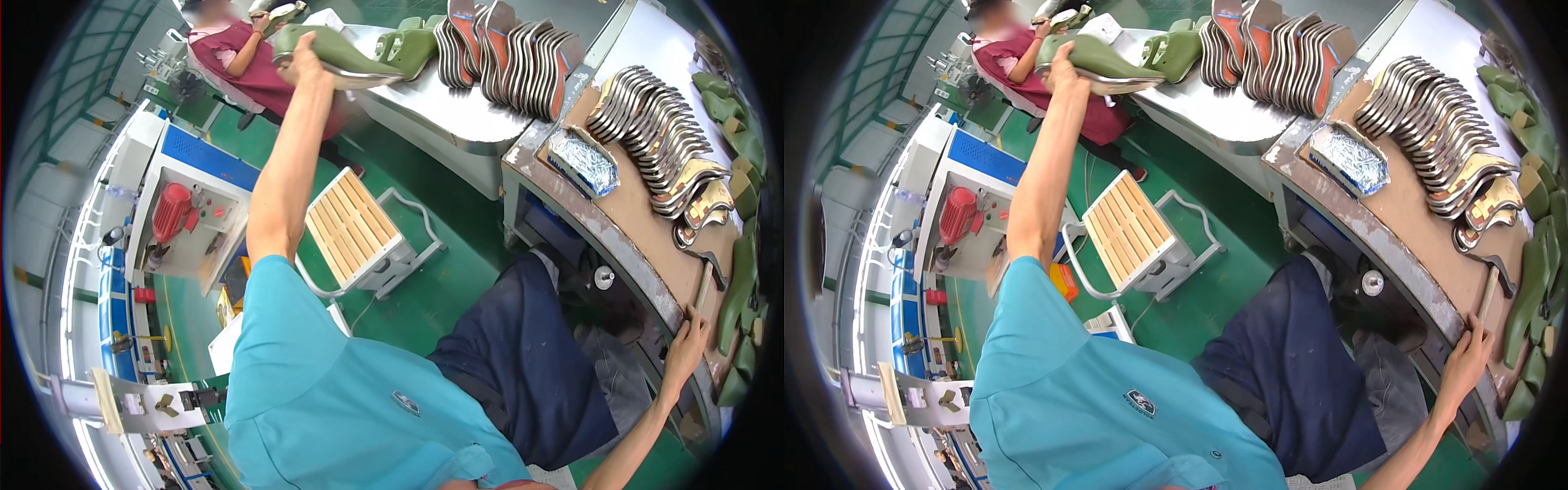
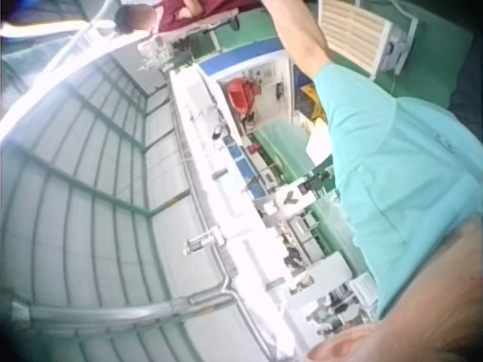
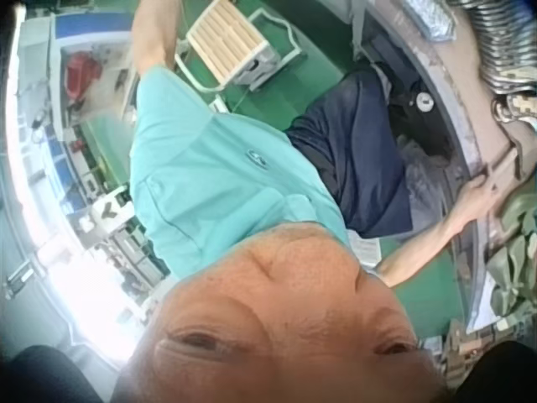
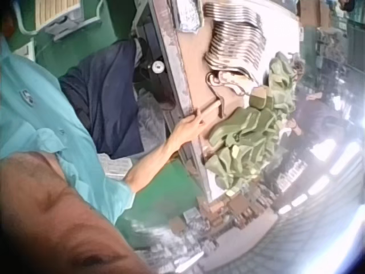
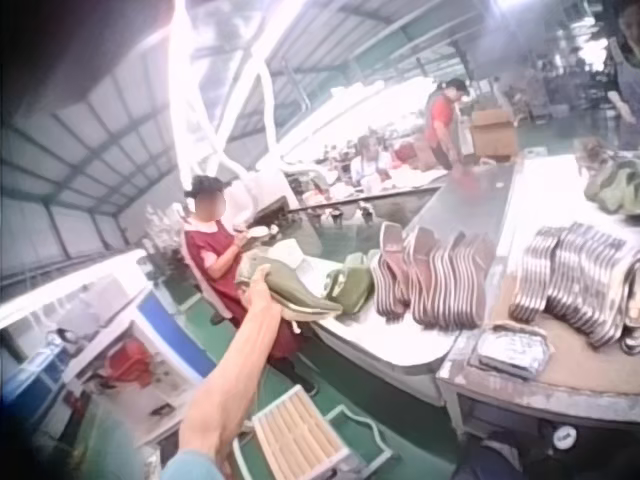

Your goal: Attaching insoles to shoe lasts and securing them with a hammer on a workstation.

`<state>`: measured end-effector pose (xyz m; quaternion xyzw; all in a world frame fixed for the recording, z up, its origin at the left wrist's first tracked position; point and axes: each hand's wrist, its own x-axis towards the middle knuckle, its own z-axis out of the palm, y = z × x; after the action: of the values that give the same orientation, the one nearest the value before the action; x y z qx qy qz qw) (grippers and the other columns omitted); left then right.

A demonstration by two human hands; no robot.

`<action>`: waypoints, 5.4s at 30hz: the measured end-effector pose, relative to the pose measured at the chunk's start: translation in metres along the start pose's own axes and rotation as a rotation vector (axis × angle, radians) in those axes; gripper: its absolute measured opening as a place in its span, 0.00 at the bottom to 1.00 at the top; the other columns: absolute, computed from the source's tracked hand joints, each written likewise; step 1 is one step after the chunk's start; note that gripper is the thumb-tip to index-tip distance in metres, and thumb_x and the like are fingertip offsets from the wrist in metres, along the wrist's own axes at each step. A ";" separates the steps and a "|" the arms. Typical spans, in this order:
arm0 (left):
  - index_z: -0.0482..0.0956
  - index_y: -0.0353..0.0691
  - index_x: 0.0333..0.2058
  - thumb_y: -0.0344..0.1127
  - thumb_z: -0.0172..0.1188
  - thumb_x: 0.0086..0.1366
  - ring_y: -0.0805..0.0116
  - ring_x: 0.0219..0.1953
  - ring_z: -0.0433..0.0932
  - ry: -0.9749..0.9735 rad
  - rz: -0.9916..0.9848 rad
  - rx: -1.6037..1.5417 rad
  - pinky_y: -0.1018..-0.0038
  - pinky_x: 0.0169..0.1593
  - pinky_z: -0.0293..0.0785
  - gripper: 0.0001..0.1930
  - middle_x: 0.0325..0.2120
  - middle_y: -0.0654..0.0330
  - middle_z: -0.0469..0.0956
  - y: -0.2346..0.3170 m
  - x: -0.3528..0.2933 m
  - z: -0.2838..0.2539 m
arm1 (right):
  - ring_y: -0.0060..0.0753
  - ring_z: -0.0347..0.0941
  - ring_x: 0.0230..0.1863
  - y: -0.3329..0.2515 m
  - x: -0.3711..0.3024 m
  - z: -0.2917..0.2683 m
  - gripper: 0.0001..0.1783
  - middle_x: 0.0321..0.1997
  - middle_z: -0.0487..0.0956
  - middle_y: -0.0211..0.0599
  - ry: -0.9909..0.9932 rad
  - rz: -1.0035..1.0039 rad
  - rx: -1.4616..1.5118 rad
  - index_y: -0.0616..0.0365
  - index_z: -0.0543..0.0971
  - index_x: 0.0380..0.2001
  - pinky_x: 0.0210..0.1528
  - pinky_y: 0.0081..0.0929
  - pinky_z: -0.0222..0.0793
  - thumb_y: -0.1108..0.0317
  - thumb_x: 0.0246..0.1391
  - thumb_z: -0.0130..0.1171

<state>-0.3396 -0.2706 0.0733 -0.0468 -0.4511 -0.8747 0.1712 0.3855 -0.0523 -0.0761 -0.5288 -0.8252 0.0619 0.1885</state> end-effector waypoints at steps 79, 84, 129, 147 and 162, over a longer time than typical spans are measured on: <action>0.57 0.45 0.62 0.46 0.69 0.47 0.33 0.64 0.48 -0.691 0.692 1.474 0.41 0.63 0.48 0.45 0.64 0.45 0.49 -0.099 -0.117 -0.034 | 0.59 0.66 0.54 -0.320 0.035 0.097 0.42 0.54 0.68 0.61 -0.148 -0.609 0.694 0.71 0.56 0.61 0.57 0.43 0.63 0.68 0.45 0.62; 0.60 0.45 0.60 0.55 0.70 0.41 0.42 0.57 0.64 -0.732 0.637 1.509 0.49 0.53 0.67 0.48 0.58 0.52 0.63 -0.145 -0.066 0.016 | 0.58 0.67 0.54 -0.312 0.040 0.102 0.44 0.54 0.68 0.60 -0.110 -0.603 0.669 0.71 0.57 0.61 0.58 0.43 0.64 0.65 0.43 0.63; 0.61 0.40 0.57 0.38 0.56 0.57 0.52 0.49 0.74 -0.619 -1.009 -0.152 0.57 0.57 0.69 0.29 0.45 0.44 0.72 0.031 -0.236 -0.138 | 0.30 0.71 0.48 -0.296 -0.009 0.020 0.32 0.49 0.75 0.41 -0.678 -0.289 1.085 0.64 0.66 0.59 0.54 0.27 0.65 0.62 0.54 0.59; 0.64 0.22 0.49 0.41 0.67 0.52 0.50 0.42 0.80 0.032 -0.139 0.680 0.61 0.42 0.80 0.33 0.39 0.44 0.77 -0.172 0.004 -0.104 | 0.20 0.72 0.35 -0.106 -0.019 0.001 0.21 0.39 0.78 0.37 -0.414 0.209 0.974 0.67 0.70 0.53 0.36 0.18 0.67 0.63 0.63 0.52; 0.56 0.37 0.62 0.37 0.63 0.53 0.49 0.62 0.58 -0.579 0.987 1.255 0.51 0.61 0.54 0.39 0.60 0.49 0.61 -0.121 -0.080 -0.008 | 0.22 0.71 0.35 -0.119 0.035 -0.025 0.22 0.37 0.78 0.34 -0.415 0.036 0.806 0.66 0.71 0.53 0.41 0.21 0.66 0.61 0.63 0.51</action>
<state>-0.3057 -0.1915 -0.0438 -0.3566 -0.8066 -0.2410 0.4051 0.2811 -0.0749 -0.0085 -0.4041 -0.7462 0.4862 0.2087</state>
